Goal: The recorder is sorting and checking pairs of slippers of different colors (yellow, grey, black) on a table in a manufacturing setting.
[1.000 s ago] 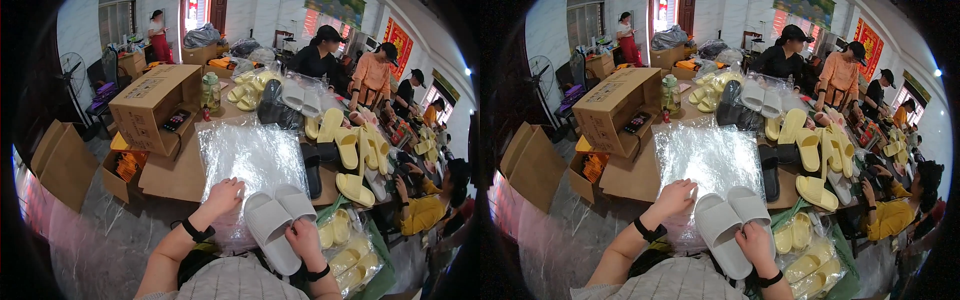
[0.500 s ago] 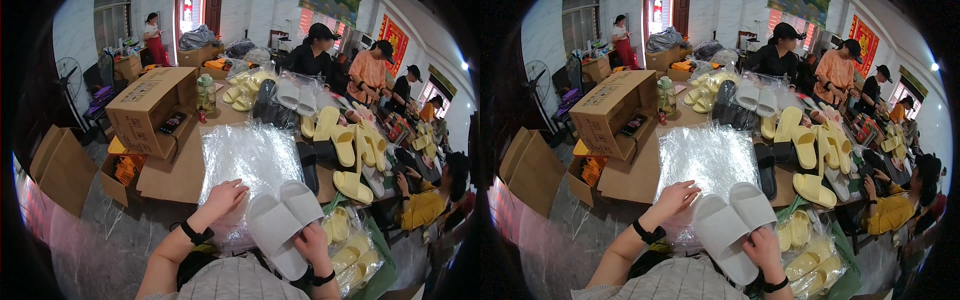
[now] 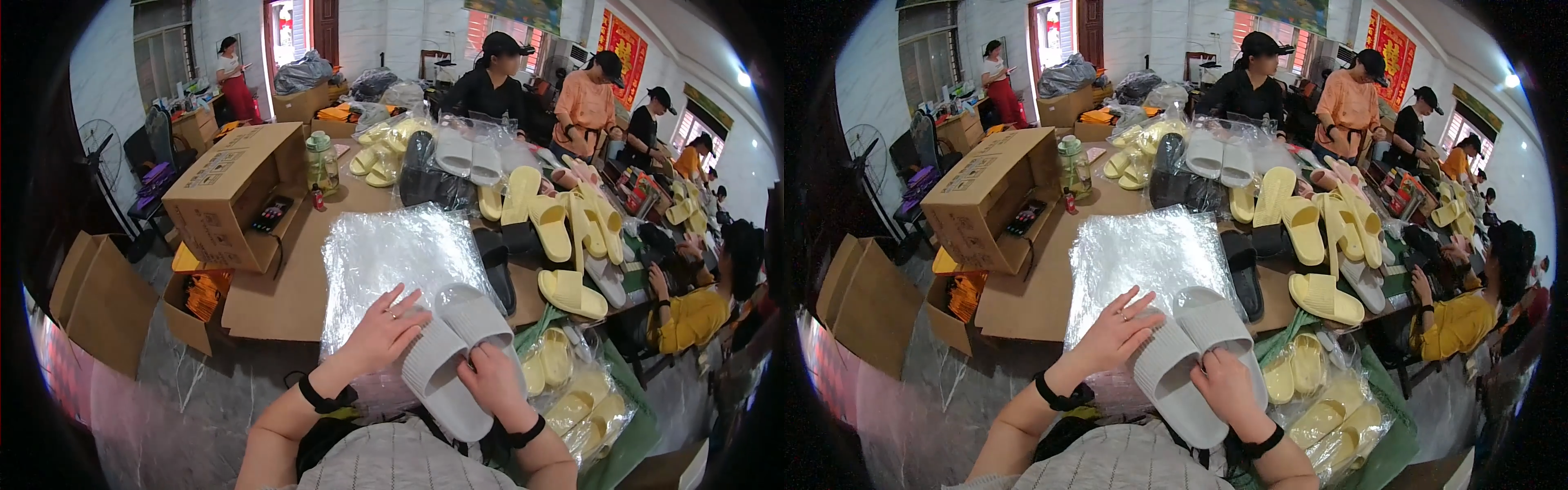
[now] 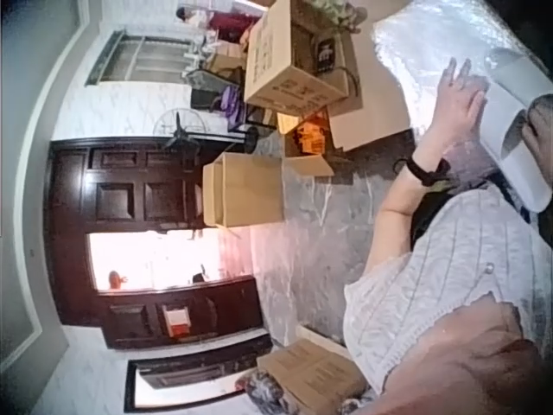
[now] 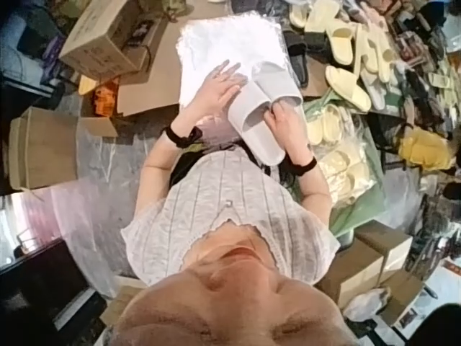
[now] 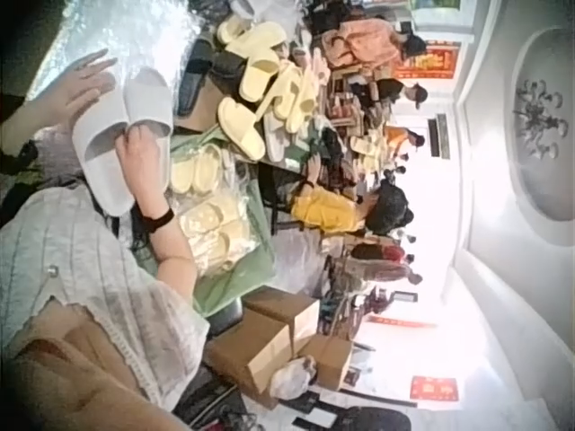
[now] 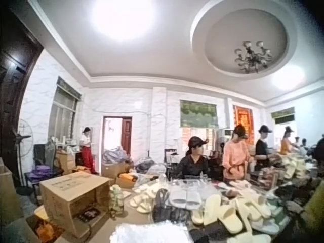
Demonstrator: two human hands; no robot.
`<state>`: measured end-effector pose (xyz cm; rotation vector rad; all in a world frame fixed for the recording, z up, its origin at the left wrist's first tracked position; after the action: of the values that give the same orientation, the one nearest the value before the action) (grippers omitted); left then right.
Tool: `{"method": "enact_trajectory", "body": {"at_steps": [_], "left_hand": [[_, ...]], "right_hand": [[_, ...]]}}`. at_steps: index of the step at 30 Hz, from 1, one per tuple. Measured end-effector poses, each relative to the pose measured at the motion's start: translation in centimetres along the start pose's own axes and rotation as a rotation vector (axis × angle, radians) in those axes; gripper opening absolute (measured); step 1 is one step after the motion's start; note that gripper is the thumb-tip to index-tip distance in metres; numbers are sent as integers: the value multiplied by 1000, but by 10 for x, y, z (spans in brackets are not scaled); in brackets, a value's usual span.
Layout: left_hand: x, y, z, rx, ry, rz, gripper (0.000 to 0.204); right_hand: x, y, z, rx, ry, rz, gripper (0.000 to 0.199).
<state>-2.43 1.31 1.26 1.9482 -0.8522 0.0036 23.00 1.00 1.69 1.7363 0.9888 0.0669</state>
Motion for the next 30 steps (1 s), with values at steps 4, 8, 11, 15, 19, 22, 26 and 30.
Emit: {"method": "enact_trajectory", "body": {"at_steps": [4,8,11,15,19,22,26,30], "left_hand": [[13,-11,-4,-2,-66,162,32],[23,-4,-8,-60,-87,266,35],[35,-4,-5,-91,-116,274,36],[48,2,4,-123,-128,271,38],[39,1,9,-141,-77,221,41],[18,15,22,-174,-70,204,46],[5,37,23,-45,-34,332,50],[-48,22,27,113,196,184,52]], "right_hand": [[2,-24,-19,52,1,-65,22],[11,-46,-40,4,-154,-61,17],[34,-77,-55,207,-122,-562,18],[53,-108,-115,175,-102,25,19],[71,-144,-143,271,-86,242,23],[29,-115,-132,159,-86,175,34],[18,-90,-70,125,13,-68,69],[-11,-7,-28,-348,153,-130,42]]}}
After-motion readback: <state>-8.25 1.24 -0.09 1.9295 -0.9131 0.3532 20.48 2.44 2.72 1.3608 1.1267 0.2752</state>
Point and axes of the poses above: each hand's wrist, its own z-axis away from the middle knuckle, its own y-axis out of the back of the hand, x = y × z, the point moved 1 cm from there along -z, towards the middle knuckle, and after that the axes turned 1 degree about -y, right-handed, at the moved point
